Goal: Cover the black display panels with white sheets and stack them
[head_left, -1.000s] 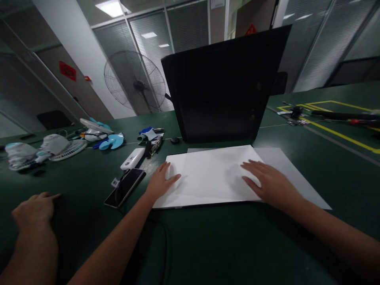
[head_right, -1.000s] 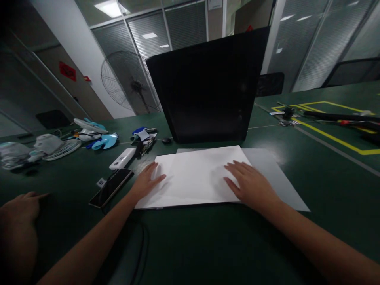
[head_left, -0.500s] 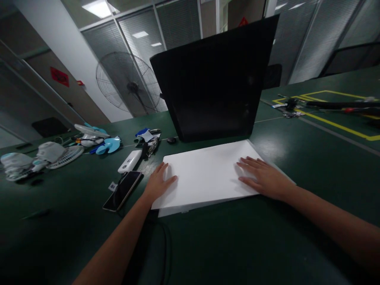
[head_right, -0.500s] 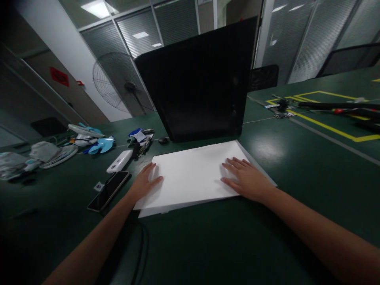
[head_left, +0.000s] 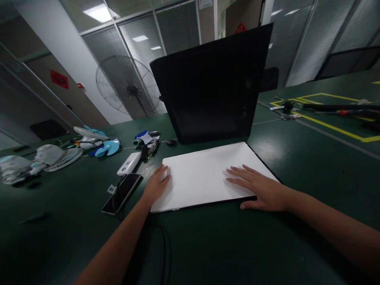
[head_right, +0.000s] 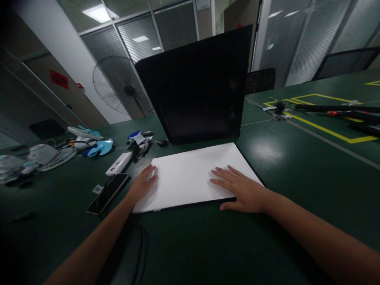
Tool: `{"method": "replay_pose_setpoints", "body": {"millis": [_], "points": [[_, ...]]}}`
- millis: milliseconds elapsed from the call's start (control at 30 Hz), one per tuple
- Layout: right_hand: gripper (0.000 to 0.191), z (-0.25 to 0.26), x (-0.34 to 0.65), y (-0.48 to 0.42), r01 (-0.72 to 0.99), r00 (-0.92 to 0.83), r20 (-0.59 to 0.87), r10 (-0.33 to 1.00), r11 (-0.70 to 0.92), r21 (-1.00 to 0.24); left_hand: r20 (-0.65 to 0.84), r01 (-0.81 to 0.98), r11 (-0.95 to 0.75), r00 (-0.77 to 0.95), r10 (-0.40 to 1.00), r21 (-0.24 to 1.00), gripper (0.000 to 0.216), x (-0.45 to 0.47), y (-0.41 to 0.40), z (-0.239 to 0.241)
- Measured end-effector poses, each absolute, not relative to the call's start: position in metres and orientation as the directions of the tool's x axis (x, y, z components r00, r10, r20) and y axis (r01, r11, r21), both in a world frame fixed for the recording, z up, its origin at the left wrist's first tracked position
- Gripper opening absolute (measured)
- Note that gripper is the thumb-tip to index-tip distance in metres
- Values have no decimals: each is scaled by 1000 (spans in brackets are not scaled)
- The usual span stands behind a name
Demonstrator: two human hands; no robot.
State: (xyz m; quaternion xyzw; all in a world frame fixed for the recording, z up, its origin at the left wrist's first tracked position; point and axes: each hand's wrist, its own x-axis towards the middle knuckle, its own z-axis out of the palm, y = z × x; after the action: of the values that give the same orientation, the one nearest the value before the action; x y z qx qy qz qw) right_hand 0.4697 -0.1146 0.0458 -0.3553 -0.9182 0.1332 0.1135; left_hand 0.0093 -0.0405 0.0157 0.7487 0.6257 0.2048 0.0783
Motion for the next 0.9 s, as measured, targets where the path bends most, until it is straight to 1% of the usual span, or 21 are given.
{"method": "replay_pose_setpoints", "body": {"millis": [100,167,300,367,433,533,600,800,900], "points": [[74,42,464,-115,604,-731,201,652,755,-255,190,913,-199,137,972,356,54,10,-41,15],[62,40,463,-115,560,-760,283,585,810,-172,177,920,-192,138,974,341,54,10,-41,16],[33,42,458,-120,435,-810,448,380,900,23,140,926,-165,123,982,340,56,12,-43,20],[26,45,455,-123,373,-819,513,257,918,135,118,920,-135,98,988,368,57,13,-43,21],[25,48,452,-125,313,-831,538,140,917,246,107,902,-116,78,991,415,58,12,-43,21],[26,51,453,-126,254,-849,528,32,900,354,131,816,-137,75,989,561,54,6,-39,21],[27,52,455,-128,248,-849,529,5,887,390,153,747,-158,76,985,646,49,0,-35,20],[33,65,461,-132,275,-836,548,-6,861,428,171,542,-200,104,980,816,41,-20,-25,20],[31,73,465,-133,308,-813,582,-11,840,446,163,524,-220,154,975,823,55,-25,-26,21]]}}
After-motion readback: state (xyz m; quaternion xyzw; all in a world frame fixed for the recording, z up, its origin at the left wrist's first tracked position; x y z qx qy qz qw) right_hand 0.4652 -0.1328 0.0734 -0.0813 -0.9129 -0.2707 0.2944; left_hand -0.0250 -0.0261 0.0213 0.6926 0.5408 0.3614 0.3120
